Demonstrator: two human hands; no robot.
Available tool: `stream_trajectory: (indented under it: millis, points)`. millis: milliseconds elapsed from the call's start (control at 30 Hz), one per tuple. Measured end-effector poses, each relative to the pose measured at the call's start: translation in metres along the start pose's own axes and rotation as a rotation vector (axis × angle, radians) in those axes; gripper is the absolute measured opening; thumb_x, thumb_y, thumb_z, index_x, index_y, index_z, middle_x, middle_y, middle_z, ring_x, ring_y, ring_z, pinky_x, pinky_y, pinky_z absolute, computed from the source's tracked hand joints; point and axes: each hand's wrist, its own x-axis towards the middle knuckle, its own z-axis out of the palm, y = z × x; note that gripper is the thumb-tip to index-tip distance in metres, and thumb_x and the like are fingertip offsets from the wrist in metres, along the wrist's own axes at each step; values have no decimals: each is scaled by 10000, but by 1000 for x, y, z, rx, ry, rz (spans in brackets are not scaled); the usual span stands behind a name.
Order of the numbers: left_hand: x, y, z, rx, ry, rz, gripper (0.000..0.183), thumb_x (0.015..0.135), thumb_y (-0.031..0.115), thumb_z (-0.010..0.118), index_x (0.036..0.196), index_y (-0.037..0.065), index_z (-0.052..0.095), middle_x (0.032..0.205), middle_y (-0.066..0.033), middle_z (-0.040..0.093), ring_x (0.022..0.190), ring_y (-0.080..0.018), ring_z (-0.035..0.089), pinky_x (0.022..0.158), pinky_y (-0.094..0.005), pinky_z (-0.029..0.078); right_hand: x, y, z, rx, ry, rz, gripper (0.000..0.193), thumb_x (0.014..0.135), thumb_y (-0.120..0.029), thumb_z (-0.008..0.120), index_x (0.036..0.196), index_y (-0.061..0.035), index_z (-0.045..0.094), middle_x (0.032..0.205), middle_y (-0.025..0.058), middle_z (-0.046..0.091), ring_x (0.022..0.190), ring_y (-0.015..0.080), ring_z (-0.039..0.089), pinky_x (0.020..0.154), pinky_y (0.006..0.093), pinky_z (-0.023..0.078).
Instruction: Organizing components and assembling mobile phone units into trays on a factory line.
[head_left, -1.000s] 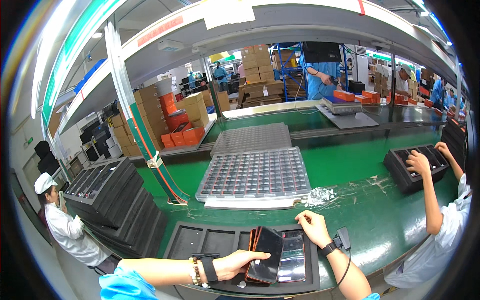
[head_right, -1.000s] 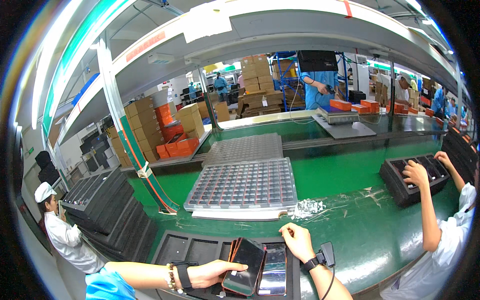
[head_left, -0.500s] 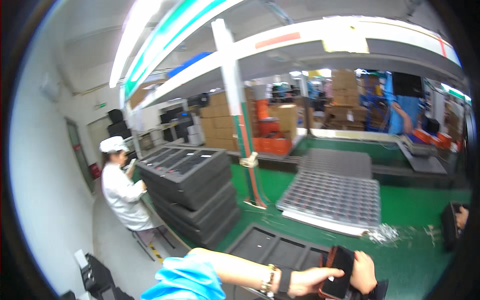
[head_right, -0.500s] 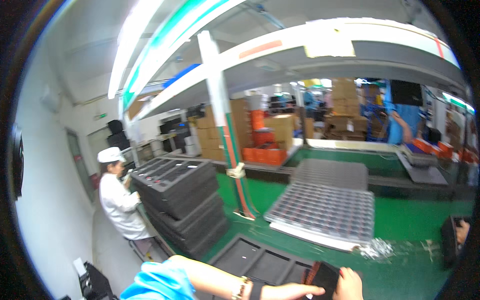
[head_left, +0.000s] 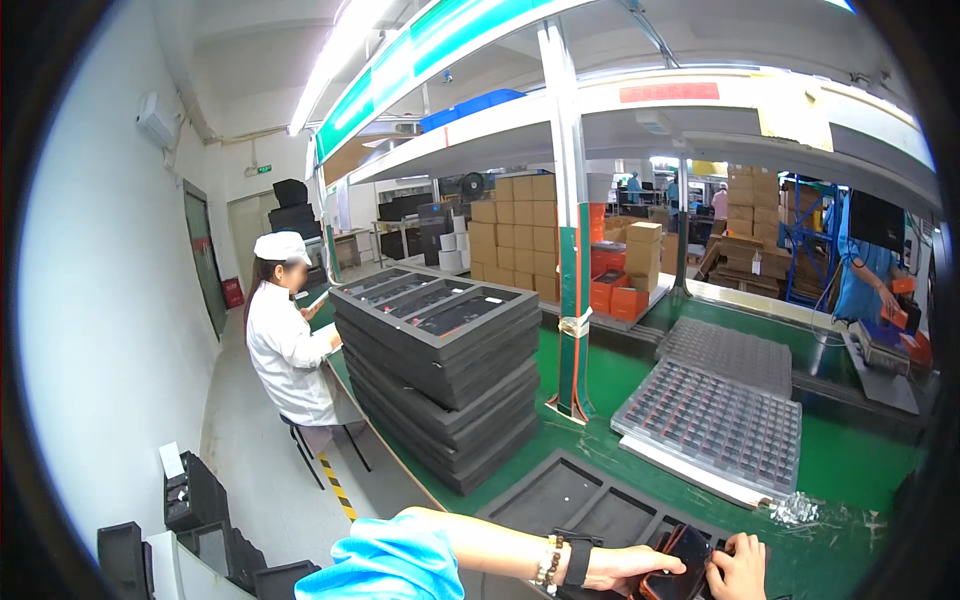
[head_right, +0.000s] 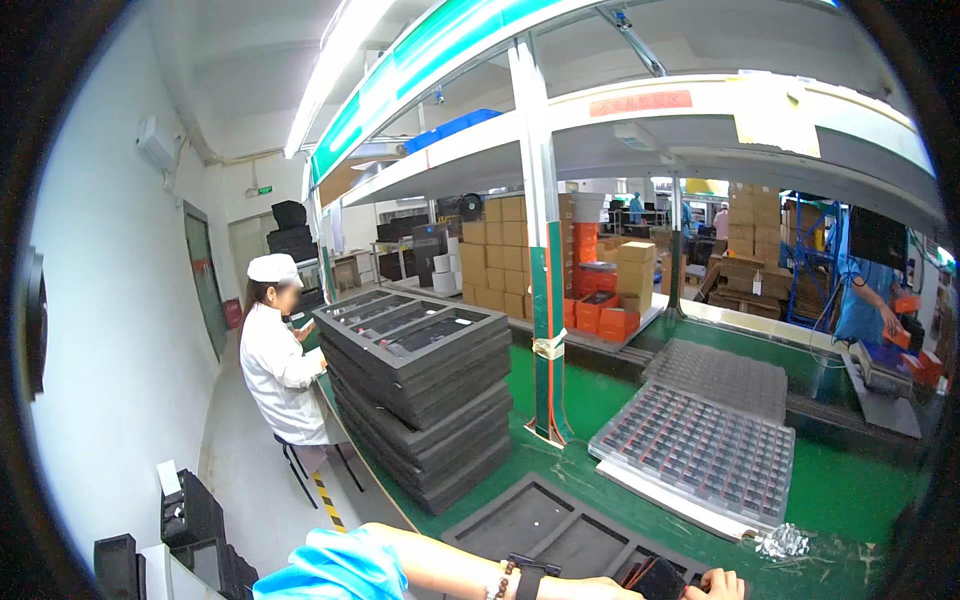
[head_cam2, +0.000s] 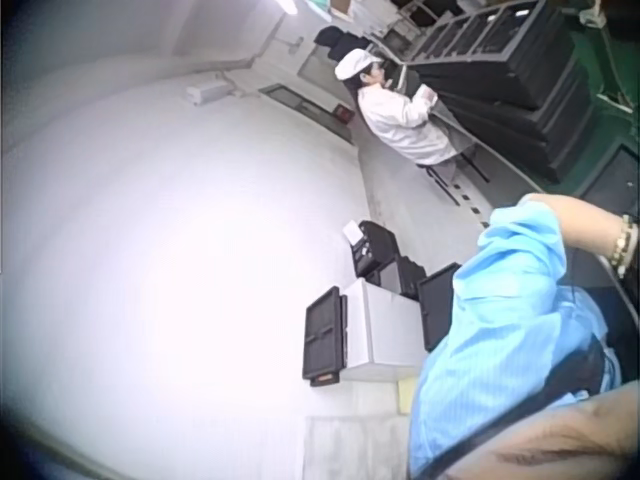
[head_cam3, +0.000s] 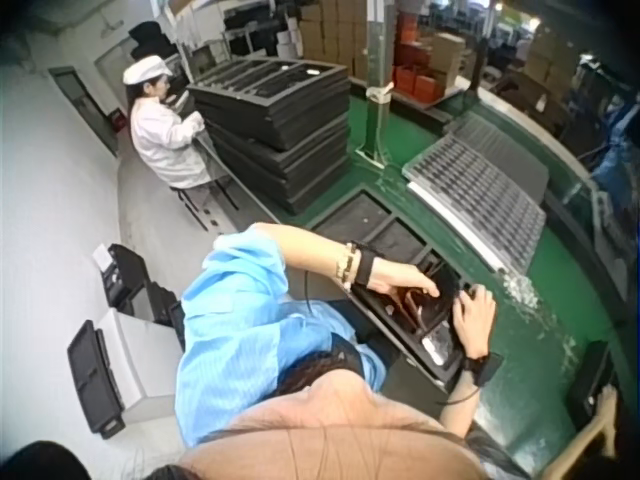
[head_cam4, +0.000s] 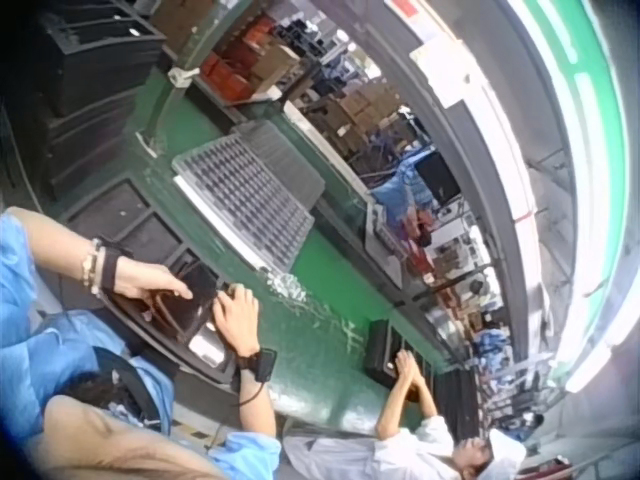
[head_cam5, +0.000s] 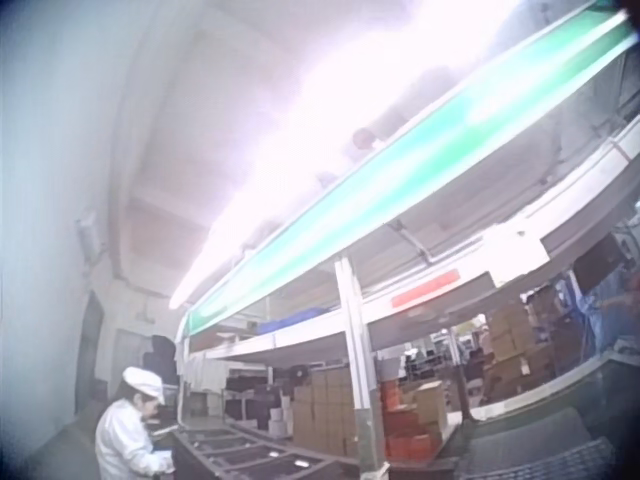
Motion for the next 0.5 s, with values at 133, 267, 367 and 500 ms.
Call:
stream_trajectory:
  millis: [133,267,367,500]
  points:
    - [6,0,-24,417,79,168,287,907,371,668,964,90,656,782,10,622,636,-113,583,581,-301,487,-8,13,6,134,-51,-58,154,871,-171,621,792,-38,632,908,113,590,873,352,547,769,451,434]
    - [-21,15,-25,830,156,243,350,903,387,673,892,37,665,756,-42,617,645,-124,600,515,-311,481,-12,38,31,604,310,221,432,963,-169,470,560,-16,439,501,57,368,443,201,417,473,350,303]
    - [-38,24,-24,800,193,165,505,895,531,691,918,27,678,623,8,524,550,-90,545,496,-280,464,-1,45,32,620,359,299,352,862,-100,538,554,-18,390,550,72,358,457,216,367,457,379,262]
    - [-27,35,-30,758,177,80,500,895,535,687,914,36,706,640,2,563,552,-92,565,492,-284,472,32,16,21,733,395,519,304,925,-93,478,635,-20,423,548,83,381,446,247,393,457,394,317]
